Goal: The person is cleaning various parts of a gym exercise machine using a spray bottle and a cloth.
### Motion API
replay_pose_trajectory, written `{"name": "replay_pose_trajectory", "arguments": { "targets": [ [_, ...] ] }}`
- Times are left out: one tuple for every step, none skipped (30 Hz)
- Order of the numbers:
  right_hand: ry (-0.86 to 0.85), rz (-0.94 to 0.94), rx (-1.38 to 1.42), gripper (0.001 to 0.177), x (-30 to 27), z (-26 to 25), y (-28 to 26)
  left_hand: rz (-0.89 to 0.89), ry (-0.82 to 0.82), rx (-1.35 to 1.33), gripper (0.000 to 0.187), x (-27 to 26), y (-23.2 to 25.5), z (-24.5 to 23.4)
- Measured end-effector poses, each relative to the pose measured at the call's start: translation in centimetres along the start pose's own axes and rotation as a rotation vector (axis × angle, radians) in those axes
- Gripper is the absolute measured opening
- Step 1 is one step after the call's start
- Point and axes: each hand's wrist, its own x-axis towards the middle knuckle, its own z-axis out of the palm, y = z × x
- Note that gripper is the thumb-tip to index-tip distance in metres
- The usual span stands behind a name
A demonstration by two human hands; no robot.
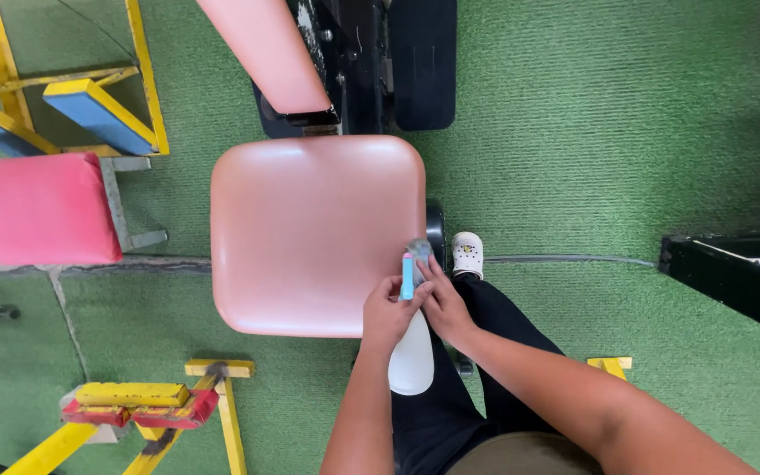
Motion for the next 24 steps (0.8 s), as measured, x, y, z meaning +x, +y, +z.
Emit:
{"name": "replay_pose_trajectory", "arguments": {
  "targets": [
    [-0.008, -0.001, -0.001, 0.053, 2.4, 0.2, -0.1, -0.003, 0.007, -0.005, 0.066, 0.0, -0.3, -0.3],
    [0.054, -0.061, -0.135, 0.056, 4.7, 0.4, -0.3, 0.014, 0.001, 0.029, 0.065, -0.1, -0.6, -0.7],
    [0.116, -0.119, -0.268, 0.059, 6.8, 0.7, -0.4, 0.028, -0.005, 0.063, 0.063, -0.3, -0.9, -1.0],
    [0.107, -0.119, -0.268, 0.059, 10.1, 0.0, -1.2, 0.023, 0.002, 0.059, 0.063, -0.6, -0.6, -1.2],
    [0.136, -0.14, -0.308, 0.058, 13.3, -0.6, -2.0, -0.017, -0.03, -0.032, 0.062, -0.9, -0.4, -1.3],
    [0.164, -0.162, -0.346, 0.057, 16.6, -1.2, -2.7, -0.057, -0.062, -0.123, 0.061, -1.2, -0.1, -1.5],
    [0.158, -0.164, -0.349, 0.057, 18.0, -1.5, -3.4, -0.059, -0.057, -0.128, 0.061, -1.3, 0.4, -1.5],
    [0.142, -0.136, -0.385, 0.057, 19.4, -1.7, -4.1, -0.082, -0.057, -0.143, 0.06, -1.5, 1.0, -1.6],
    [0.128, -0.105, -0.42, 0.056, 20.6, -1.9, -4.8, -0.106, -0.06, -0.155, 0.059, -1.9, 1.5, -1.8],
    [0.124, -0.105, -0.422, 0.056, 18.7, -1.6, -4.7, -0.109, -0.058, -0.159, 0.059, -1.7, 0.9, -1.7],
    [0.125, -0.253, -0.497, 0.058, 16.8, -1.4, -4.7, -0.047, -0.034, -0.129, 0.056, -1.6, 0.4, -1.7],
    [0.124, -0.402, -0.571, 0.059, 15.0, -1.2, -4.8, 0.015, -0.01, -0.099, 0.054, -1.5, -0.1, -1.7],
    [0.131, -0.413, -0.575, 0.059, 11.5, -1.2, -4.9, 0.029, -0.01, -0.102, 0.054, -1.2, -0.3, -1.6],
    [-0.014, -0.472, -0.557, 0.059, 8.0, -1.2, -5.0, 0.031, -0.001, -0.099, 0.055, -0.9, -0.6, -1.6],
    [-0.172, -0.517, -0.531, 0.06, 3.8, -0.9, -4.9, 0.017, 0.011, -0.095, 0.056, -1.3, -1.1, -1.7],
    [-0.177, -0.518, -0.532, 0.06, 3.1, -1.2, -5.2, 0.014, 0.015, -0.099, 0.056, -1.2, -0.4, -2.0],
    [-0.3, -0.474, -0.617, 0.058, 1.9, -1.4, -5.4, 0.043, 0.0, -0.077, 0.056, -1.4, -0.1, -2.3],
    [-0.424, -0.429, -0.7, 0.056, 0.7, -1.6, -5.5, 0.071, -0.014, -0.056, 0.057, -1.6, 0.3, -2.7],
    [-0.426, -0.438, -0.705, 0.056, 2.5, -1.3, -5.9, 0.078, -0.009, -0.061, 0.057, -1.4, 0.4, -2.8],
    [-0.376, -0.496, -0.711, 0.059, 4.3, -1.1, -6.5, 0.045, -0.004, -0.075, 0.058, -1.3, 0.6, -3.0],
    [-0.332, -0.554, -0.713, 0.063, 5.9, -0.8, -6.9, 0.007, 0.005, -0.091, 0.059, -1.4, 0.7, -3.2],
    [-0.34, -0.563, -0.715, 0.063, 9.2, -0.3, -7.3, 0.009, 0.014, -0.098, 0.059, -1.2, 0.0, -3.2],
    [-0.229, -0.524, -0.79, 0.064, 12.4, 0.0, -7.6, -0.011, 0.037, -0.054, 0.059, -0.9, -0.5, -3.1],
    [-0.117, -0.485, -0.862, 0.066, 15.7, 0.4, -8.1, -0.03, 0.06, -0.011, 0.059, -0.7, -1.1, -3.0]
  ]
}}
